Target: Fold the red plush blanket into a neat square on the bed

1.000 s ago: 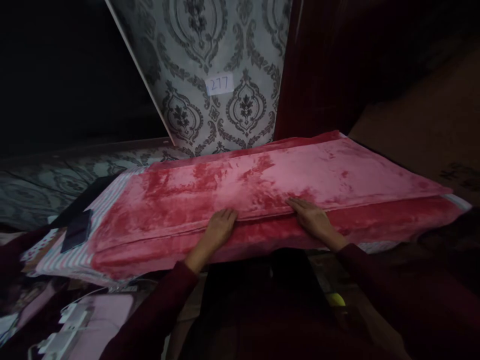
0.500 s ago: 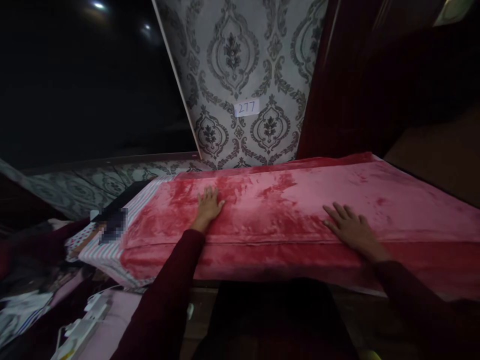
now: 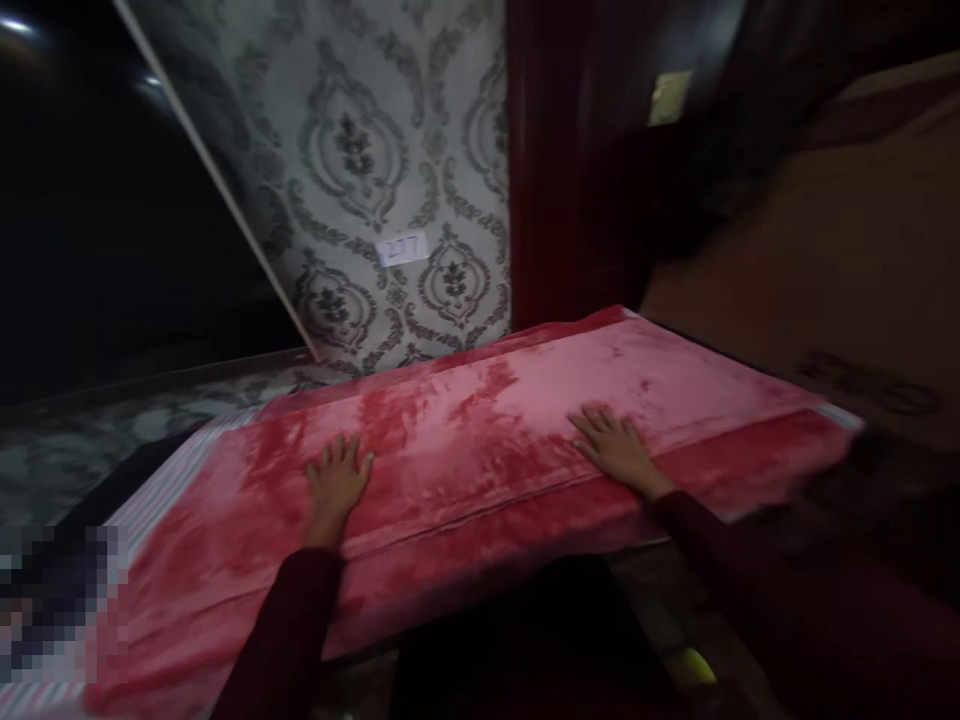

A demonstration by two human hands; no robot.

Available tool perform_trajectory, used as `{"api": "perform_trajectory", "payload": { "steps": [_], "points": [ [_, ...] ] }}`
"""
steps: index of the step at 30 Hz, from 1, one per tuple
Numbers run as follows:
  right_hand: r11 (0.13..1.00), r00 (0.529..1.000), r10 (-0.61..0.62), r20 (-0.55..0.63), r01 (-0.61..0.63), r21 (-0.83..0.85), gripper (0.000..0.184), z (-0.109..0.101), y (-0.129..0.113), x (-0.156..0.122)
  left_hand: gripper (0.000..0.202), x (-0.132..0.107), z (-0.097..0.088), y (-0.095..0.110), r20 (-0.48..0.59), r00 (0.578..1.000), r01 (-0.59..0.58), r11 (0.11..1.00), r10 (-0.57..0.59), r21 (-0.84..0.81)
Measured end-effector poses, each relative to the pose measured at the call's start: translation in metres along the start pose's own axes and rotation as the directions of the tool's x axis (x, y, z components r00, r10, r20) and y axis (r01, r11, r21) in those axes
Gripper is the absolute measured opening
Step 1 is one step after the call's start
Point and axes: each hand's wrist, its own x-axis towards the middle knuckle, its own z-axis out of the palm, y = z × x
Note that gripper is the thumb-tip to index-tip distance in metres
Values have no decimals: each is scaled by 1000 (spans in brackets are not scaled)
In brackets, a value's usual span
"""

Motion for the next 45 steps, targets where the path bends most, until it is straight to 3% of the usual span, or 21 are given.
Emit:
{"api": "perform_trajectory", "payload": {
  "steps": [4, 7, 10, 12, 14, 18, 21, 23, 28, 33, 37, 41, 45],
  "points": [
    [1000, 999, 16, 39, -17, 22, 58, -11, -5, 3, 59, 6, 2, 0, -48, 998, -38, 999, 38, 9],
    [998, 996, 11, 84, -17, 61, 59, -18, -4, 6, 60, 11, 2, -4, -26, 998, -59, 998, 59, -3],
    [992, 993, -11, 117, -5, 129, 57, -31, 12, 15, 60, 25, 0, -5, 42, 999, -19, 998, 22, -66],
    [990, 996, 27, 82, -38, 137, 57, -41, 35, 24, 59, 36, -3, 3, 31, 1000, 5, 996, -2, -92],
    [986, 990, 133, 57, -137, 90, 60, -50, 64, 32, 60, 45, -7, 23, -14, 999, -43, 995, 42, -94],
    [944, 936, 330, 121, -328, -35, 63, -51, 116, 33, 63, 43, -14, 88, 16, 959, -282, 956, 284, -82],
    [933, 921, 360, 150, -355, -55, 62, -39, 134, 26, 59, 29, -8, 128, 44, 938, -341, 939, 343, -49],
    [935, 922, 355, 154, -351, -58, 63, -33, 139, 24, 58, 22, -1, 140, 34, 938, -344, 939, 344, -10],
    [937, 923, 349, 161, -344, -55, 61, -43, 166, 30, 56, 23, 14, 136, -9, 934, -357, 934, 357, 35],
    [885, 873, 465, 148, -456, -90, 64, -52, 205, 19, 56, 31, 23, 130, -50, 930, -364, 931, 365, 26],
    [872, 849, 490, 197, -481, -96, 64, -48, 218, 13, 57, 33, 28, 127, -40, 929, -367, 930, 367, 5],
    [877, 842, 478, 250, -473, -87, 62, -56, 225, 34, 59, 33, 29, 127, -36, 931, -363, 932, 363, 5],
    [902, 878, 429, 211, -428, -53, 64, -60, 219, 78, 61, 33, 30, 124, -34, 932, -362, 932, 362, 0]
  ]
}}
